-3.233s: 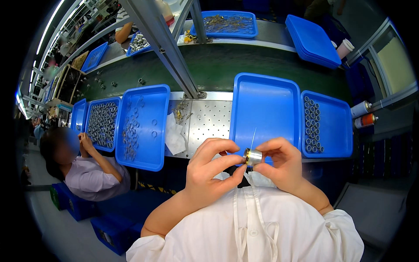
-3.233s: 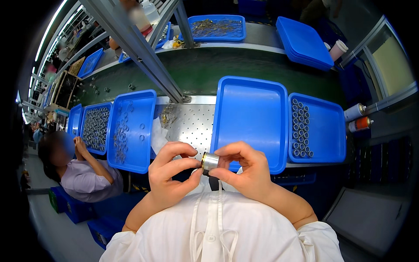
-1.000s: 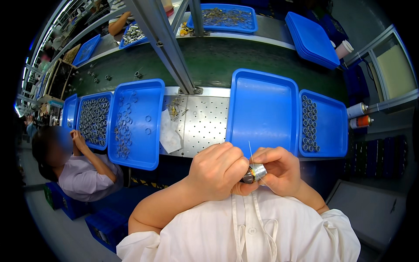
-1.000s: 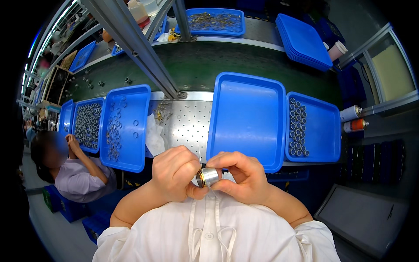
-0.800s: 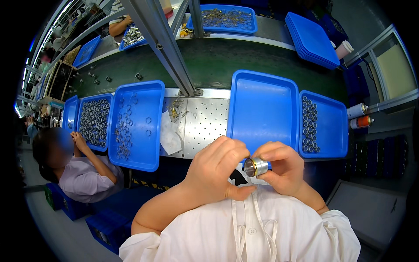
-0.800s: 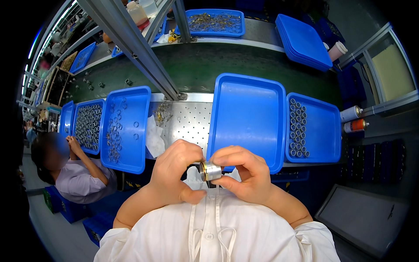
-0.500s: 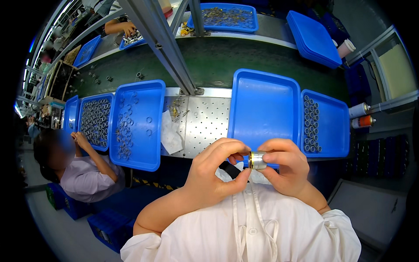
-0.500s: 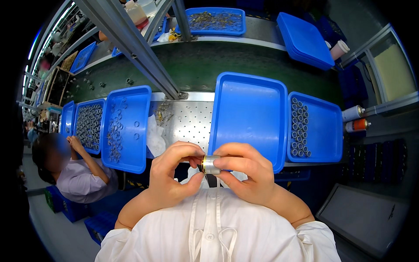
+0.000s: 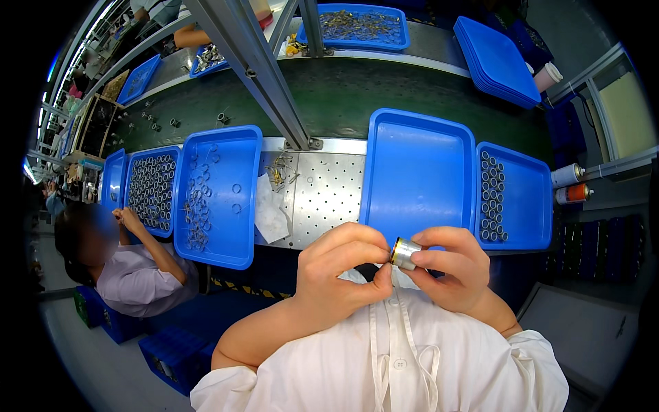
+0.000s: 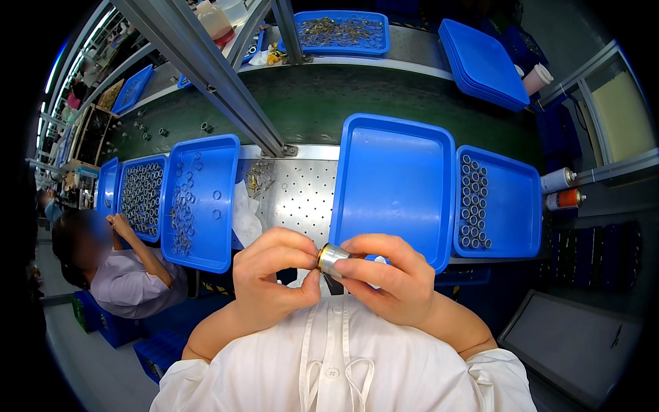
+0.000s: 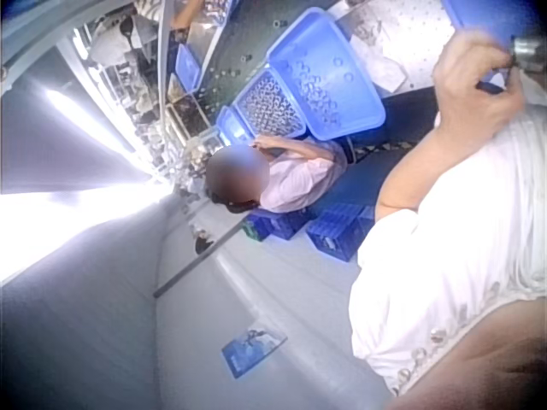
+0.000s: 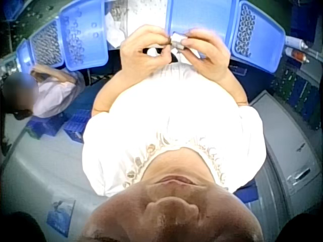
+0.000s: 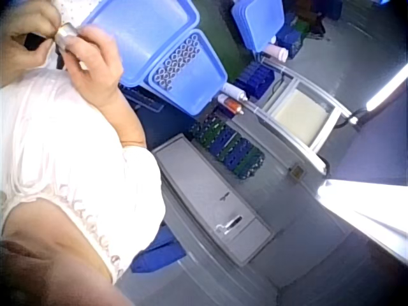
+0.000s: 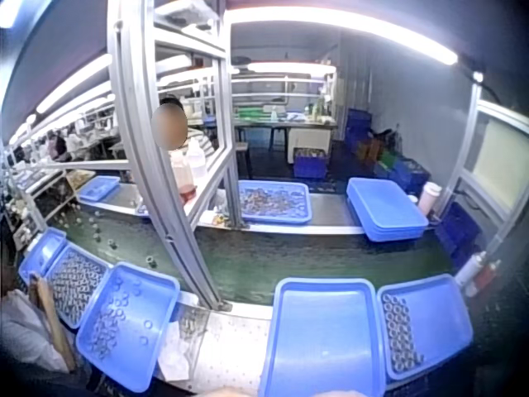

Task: The person assembles small cylindrical metal components by hand at a factory workstation. They pick up a metal ring and a cylindrical body, fit them together, and place the finished unit into a blue tray. The process is repeated continuously with parts organized in trays on the table.

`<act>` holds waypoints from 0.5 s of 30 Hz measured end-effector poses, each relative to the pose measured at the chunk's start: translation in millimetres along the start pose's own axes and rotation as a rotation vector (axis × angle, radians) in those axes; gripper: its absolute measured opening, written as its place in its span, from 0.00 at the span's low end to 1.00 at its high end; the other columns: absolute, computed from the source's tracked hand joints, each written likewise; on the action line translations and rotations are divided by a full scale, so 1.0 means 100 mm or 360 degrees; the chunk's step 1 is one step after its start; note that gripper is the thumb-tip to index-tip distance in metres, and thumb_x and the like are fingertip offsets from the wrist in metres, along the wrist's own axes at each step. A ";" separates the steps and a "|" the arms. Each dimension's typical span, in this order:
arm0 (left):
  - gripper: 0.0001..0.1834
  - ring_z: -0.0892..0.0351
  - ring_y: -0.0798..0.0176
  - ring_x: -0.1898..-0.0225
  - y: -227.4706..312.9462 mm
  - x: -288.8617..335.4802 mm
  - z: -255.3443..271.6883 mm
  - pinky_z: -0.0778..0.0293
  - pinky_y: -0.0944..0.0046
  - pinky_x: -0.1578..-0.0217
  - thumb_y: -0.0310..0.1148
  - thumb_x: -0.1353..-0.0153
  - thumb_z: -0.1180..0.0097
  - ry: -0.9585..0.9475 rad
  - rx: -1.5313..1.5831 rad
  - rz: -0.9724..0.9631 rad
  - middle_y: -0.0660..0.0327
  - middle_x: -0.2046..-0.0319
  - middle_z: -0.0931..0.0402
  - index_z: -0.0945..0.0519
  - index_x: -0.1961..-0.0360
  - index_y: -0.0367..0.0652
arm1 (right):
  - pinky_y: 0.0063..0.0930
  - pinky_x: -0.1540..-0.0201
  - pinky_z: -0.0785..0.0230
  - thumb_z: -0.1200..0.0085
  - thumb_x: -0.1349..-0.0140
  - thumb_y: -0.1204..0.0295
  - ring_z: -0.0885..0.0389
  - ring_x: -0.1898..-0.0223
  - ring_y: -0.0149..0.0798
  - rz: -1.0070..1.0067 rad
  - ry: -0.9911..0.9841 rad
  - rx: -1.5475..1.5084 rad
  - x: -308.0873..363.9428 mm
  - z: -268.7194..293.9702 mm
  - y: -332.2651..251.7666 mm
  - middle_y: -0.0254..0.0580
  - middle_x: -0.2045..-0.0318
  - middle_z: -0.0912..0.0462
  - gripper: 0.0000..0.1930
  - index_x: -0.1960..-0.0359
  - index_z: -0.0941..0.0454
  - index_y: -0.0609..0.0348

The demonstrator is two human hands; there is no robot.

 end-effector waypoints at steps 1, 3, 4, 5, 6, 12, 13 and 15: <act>0.11 0.25 0.64 0.75 0.00 0.00 0.00 0.29 0.70 0.76 0.19 0.64 0.38 0.0006 -0.0004 -0.0016 0.62 0.73 0.25 0.23 0.76 0.40 | 0.21 0.70 0.26 0.34 0.62 0.84 0.21 0.68 0.36 0.0004 0.0006 0.0008 0.00 0.00 0.00 0.44 0.63 0.23 0.19 0.64 0.21 0.57; 0.11 0.25 0.64 0.76 -0.01 0.00 0.00 0.29 0.70 0.76 0.19 0.65 0.38 0.0019 -0.0011 -0.0048 0.62 0.73 0.25 0.23 0.76 0.40 | 0.22 0.70 0.27 0.34 0.63 0.83 0.21 0.68 0.36 0.0011 0.0017 0.0023 0.02 0.00 0.01 0.44 0.64 0.23 0.19 0.65 0.21 0.56; 0.11 0.25 0.64 0.76 -0.01 0.00 -0.01 0.29 0.70 0.77 0.19 0.65 0.38 0.0025 -0.0009 -0.0037 0.62 0.73 0.25 0.24 0.77 0.40 | 0.22 0.70 0.27 0.34 0.63 0.83 0.21 0.68 0.36 0.0014 0.0025 0.0022 0.02 0.00 0.01 0.44 0.64 0.23 0.19 0.65 0.21 0.56; 0.11 0.25 0.64 0.76 -0.01 0.01 -0.01 0.29 0.70 0.77 0.19 0.65 0.38 0.0031 -0.0006 -0.0027 0.62 0.73 0.25 0.24 0.77 0.40 | 0.22 0.69 0.27 0.34 0.63 0.83 0.21 0.68 0.36 0.0016 0.0033 0.0021 0.02 -0.01 0.01 0.44 0.64 0.23 0.19 0.65 0.21 0.56; 0.11 0.25 0.65 0.76 -0.01 0.01 -0.01 0.29 0.70 0.77 0.19 0.65 0.38 0.0036 -0.0004 -0.0016 0.62 0.73 0.25 0.24 0.77 0.41 | 0.22 0.69 0.27 0.33 0.63 0.83 0.21 0.68 0.37 0.0019 0.0040 0.0020 0.01 -0.01 0.01 0.44 0.64 0.23 0.20 0.64 0.21 0.56; 0.13 0.24 0.64 0.73 0.00 0.00 0.02 0.28 0.70 0.73 0.16 0.68 0.40 -0.0045 -0.0098 -0.0122 0.58 0.71 0.25 0.22 0.75 0.36 | 0.25 0.66 0.27 0.33 0.62 0.83 0.21 0.66 0.39 -0.0247 -0.0001 -0.0213 -0.02 -0.01 0.03 0.45 0.63 0.23 0.20 0.64 0.22 0.56; 0.13 0.24 0.64 0.72 -0.01 0.00 0.03 0.28 0.70 0.72 0.16 0.67 0.40 -0.0042 -0.0024 -0.0028 0.58 0.71 0.25 0.22 0.74 0.36 | 0.25 0.66 0.27 0.34 0.62 0.83 0.21 0.66 0.40 -0.0212 -0.0004 -0.0181 -0.01 -0.01 0.03 0.45 0.63 0.23 0.19 0.64 0.22 0.56; 0.13 0.24 0.64 0.71 0.00 -0.01 0.04 0.28 0.69 0.70 0.16 0.67 0.40 -0.0036 0.0123 0.0162 0.57 0.71 0.24 0.22 0.74 0.36 | 0.26 0.66 0.27 0.36 0.61 0.84 0.21 0.65 0.40 -0.0144 -0.0009 -0.0117 0.00 0.00 0.03 0.46 0.63 0.24 0.18 0.64 0.22 0.56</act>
Point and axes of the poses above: each hand's wrist, its own x-axis away from the middle knuckle, its own z-axis out of the back of the hand, y = z × x, the point moved 1 cm from there along -x, towards the middle knuckle
